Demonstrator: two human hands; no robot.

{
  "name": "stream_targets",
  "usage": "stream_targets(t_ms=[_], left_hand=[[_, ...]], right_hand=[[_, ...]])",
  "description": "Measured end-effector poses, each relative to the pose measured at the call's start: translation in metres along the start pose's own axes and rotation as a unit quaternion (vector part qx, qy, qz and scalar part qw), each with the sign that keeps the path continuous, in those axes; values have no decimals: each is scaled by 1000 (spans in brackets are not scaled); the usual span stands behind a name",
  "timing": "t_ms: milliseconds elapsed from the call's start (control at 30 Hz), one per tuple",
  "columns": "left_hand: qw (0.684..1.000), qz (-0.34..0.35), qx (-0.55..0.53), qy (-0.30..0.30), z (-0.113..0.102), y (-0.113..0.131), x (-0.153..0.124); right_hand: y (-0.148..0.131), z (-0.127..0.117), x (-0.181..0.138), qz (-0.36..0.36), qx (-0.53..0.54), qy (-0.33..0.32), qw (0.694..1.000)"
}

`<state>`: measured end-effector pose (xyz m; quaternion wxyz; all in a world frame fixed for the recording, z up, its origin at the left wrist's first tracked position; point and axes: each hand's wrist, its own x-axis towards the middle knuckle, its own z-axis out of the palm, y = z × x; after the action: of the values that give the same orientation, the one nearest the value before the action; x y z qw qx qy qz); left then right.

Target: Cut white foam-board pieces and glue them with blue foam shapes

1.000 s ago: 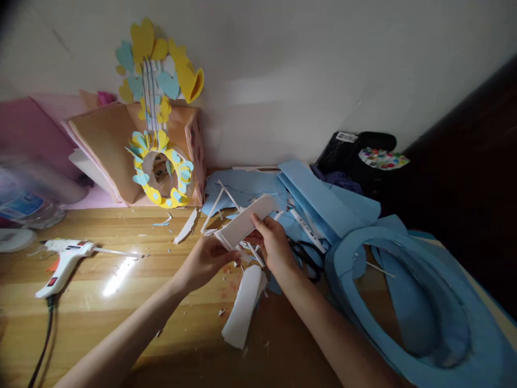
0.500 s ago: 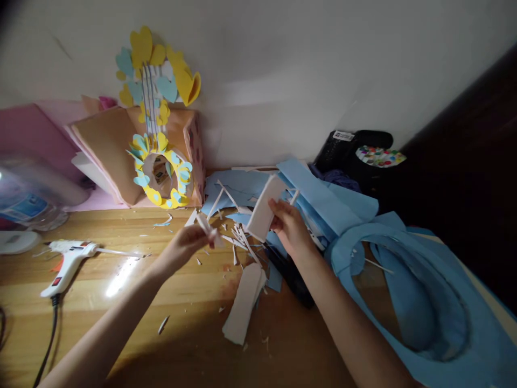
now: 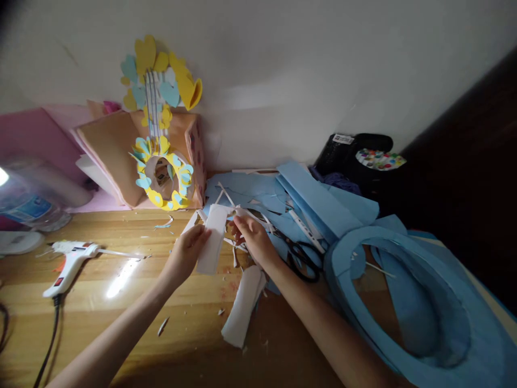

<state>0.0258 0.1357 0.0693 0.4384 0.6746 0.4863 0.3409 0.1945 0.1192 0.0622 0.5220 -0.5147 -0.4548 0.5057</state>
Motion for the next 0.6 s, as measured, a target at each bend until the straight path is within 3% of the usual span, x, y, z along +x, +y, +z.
stream_targets(t_ms=[333, 600], left_hand=[[999, -46, 6, -25, -17, -2, -22], [988, -99, -73, -96, -35, 1, -29]], right_hand=[[-7, 7, 12, -3, 45, -42, 998], [-11, 1, 21, -11, 12, -156, 988]])
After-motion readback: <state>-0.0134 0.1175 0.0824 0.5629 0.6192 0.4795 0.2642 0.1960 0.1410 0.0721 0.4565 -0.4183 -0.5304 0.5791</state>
